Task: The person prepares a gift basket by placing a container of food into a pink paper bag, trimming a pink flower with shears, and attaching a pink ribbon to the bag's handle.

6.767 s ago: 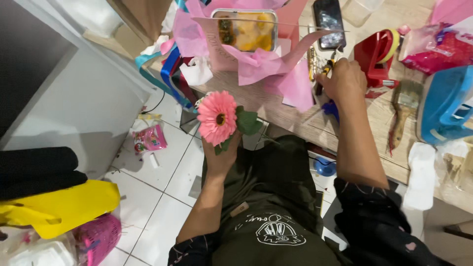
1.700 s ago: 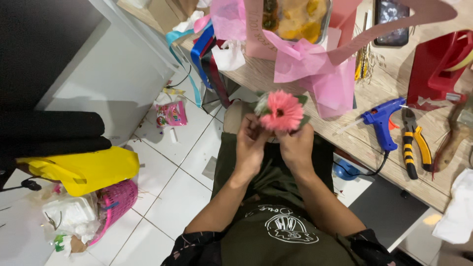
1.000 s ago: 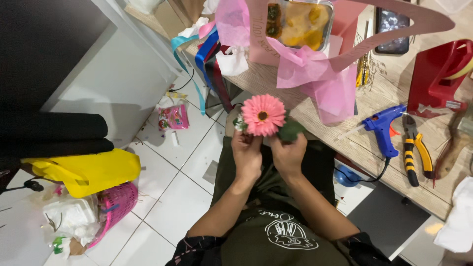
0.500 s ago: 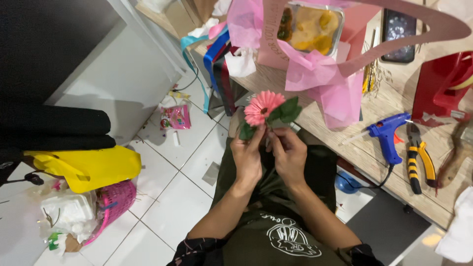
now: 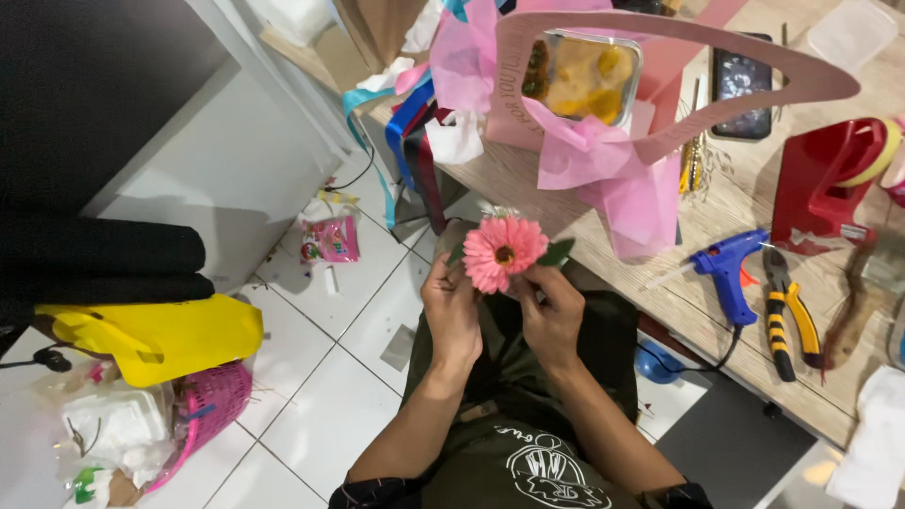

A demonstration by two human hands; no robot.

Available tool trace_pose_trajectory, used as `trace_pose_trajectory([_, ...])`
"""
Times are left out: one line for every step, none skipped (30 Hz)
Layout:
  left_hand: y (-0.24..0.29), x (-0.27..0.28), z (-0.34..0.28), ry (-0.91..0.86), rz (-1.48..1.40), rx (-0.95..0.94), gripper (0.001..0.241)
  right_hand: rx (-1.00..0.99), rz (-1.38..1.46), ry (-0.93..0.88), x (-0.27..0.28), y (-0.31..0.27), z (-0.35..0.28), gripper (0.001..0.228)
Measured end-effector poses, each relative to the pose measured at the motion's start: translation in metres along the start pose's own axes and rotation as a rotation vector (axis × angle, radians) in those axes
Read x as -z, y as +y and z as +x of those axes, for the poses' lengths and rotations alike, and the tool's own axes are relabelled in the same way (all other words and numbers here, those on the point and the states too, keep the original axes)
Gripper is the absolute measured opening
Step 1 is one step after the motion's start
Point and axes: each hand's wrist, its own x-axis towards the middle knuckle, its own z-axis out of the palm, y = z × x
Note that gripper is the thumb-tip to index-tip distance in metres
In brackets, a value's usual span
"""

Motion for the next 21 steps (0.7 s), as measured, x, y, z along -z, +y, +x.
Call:
trace_pose_trajectory([-0.01,0.009,0.005,0.004,0.003,0.005,0.016,-0.006,-0.002,-0.002,-0.001,0.005,-0.005,0.016])
trace_pose_trajectory([-0.021,0.018,0.009,-0.006,-0.035,-0.003,0.026,-0.013,0.026,0.0,-0.002,0.01,-0.009,0.018])
trace_pose_trajectory([-0.034,0.023,0.016,-0.026,-0.076,-0.012,0.038,-0.014,0.051,0.009,-0.002,0.018,-0.01,0.02])
trace_pose_trajectory([-0.027,0.016,0.007,-0.031,-0.076,-0.008,0.038,-0.013,0.047,0.014,0.0,0.016,-0.012,0.02])
trace_pose_trajectory([-0.018,0.01,0.001,-0.015,-0.207,0.027,0.034,-0.062,0.113,0.018,-0.002,0.014,-0.011,0.014])
trace_pose_trajectory([-0.008,0.004,-0.005,-0.001,-0.338,0.062,0.04,-0.111,0.179,0.021,-0.004,0.012,-0.01,0.009])
trace_pose_trajectory([-0.017,0.006,-0.007,-0.001,-0.337,0.063,0.04,-0.112,0.178,0.023,-0.003,0.001,-0.003,0.009])
trace_pose_trajectory([-0.026,0.009,-0.008,-0.122,-0.152,0.018,0.026,-0.13,0.186,0.009,-0.002,-0.01,0.004,0.007])
trace_pose_trajectory([-0.035,0.012,-0.011,-0.243,0.037,-0.023,0.017,-0.151,0.194,-0.004,0.001,-0.021,0.009,0.006])
trace_pose_trajectory([-0.039,0.013,-0.011,-0.243,0.038,-0.019,0.017,-0.155,0.191,-0.002,0.005,-0.019,0.007,0.006])
trace_pose_trajectory([-0.044,0.012,-0.009,-0.307,0.101,-0.086,0.014,-0.216,0.215,-0.039,0.009,-0.015,0.008,0.008])
trace_pose_trajectory([-0.048,0.012,-0.008,-0.371,0.163,-0.153,0.012,-0.278,0.238,-0.076,0.014,-0.012,0.008,0.01])
trace_pose_trajectory([-0.049,0.011,-0.005,-0.37,0.163,-0.149,0.012,-0.281,0.236,-0.077,0.017,-0.017,0.01,0.01])
trace_pose_trajectory([-0.05,0.011,-0.002,-0.378,0.169,-0.175,0.007,-0.307,0.252,-0.113,0.02,-0.022,0.013,0.009])
trace_pose_trajectory([-0.051,0.011,0.002,-0.386,0.177,-0.2,0.01,-0.335,0.27,-0.146,0.023,-0.027,0.014,0.008])
trace_pose_trajectory([-0.046,0.007,0.001,-0.385,0.178,-0.195,0.01,-0.34,0.269,-0.146,0.029,-0.028,0.016,0.008])
trace_pose_trajectory([-0.04,0.004,0.001,-0.38,0.2,-0.209,0.007,-0.339,0.22,-0.164,0.034,-0.029,0.019,0.008])
trace_pose_trajectory([-0.035,0.001,0.002,-0.375,0.222,-0.223,0.005,-0.338,0.171,-0.183,0.04,-0.03,0.022,0.014])
trace_pose_trajectory([-0.036,0.003,0.001,-0.375,0.225,-0.221,0.005,-0.341,0.172,-0.182,0.044,-0.021,0.023,0.014])
trace_pose_trajectory([-0.037,0.006,0.001,-0.379,0.264,-0.219,0.004,-0.366,0.32,-0.153,0.048,-0.012,0.024,0.029])
trace_pose_trajectory([-0.039,0.008,0.0,-0.383,0.301,-0.217,0.005,-0.39,0.467,-0.124,0.052,-0.002,0.025,0.045])
